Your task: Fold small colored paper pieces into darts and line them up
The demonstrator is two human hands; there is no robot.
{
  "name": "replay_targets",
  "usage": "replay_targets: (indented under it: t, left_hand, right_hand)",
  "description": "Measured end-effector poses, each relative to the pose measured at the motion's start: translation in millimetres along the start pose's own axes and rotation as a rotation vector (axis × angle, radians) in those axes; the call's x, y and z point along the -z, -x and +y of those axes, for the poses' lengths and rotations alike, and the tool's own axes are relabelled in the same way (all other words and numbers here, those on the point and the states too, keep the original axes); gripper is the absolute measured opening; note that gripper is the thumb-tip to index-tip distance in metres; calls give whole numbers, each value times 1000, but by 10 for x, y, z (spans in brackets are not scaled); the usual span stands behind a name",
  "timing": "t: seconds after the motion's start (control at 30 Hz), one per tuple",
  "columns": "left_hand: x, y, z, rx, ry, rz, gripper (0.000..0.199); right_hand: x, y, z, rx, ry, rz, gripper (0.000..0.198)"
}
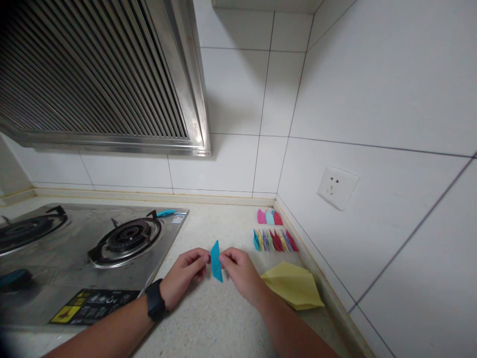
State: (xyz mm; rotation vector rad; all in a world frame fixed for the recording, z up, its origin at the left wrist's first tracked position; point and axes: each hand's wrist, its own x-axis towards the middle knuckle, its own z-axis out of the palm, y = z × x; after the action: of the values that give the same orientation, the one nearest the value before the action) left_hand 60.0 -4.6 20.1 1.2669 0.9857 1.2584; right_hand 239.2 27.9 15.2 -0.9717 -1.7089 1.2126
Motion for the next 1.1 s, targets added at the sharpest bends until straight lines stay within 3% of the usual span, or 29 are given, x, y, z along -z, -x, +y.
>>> replay_targets:
  t: [0.23,0.87,1.1]
  left_hand:
    - [-11,12,-63,-12,-79,-43,33]
    - [25,-35,-176,-3,-128,25,25]
    - [38,-28,-189,-40,-175,-19,24]
  right_hand:
    - [-8,-25,33,-69,-121,-19,31]
    - [-12,5,6,-62,-78,-90,24]
    - [-18,-5,23,-61,-44,-78,20]
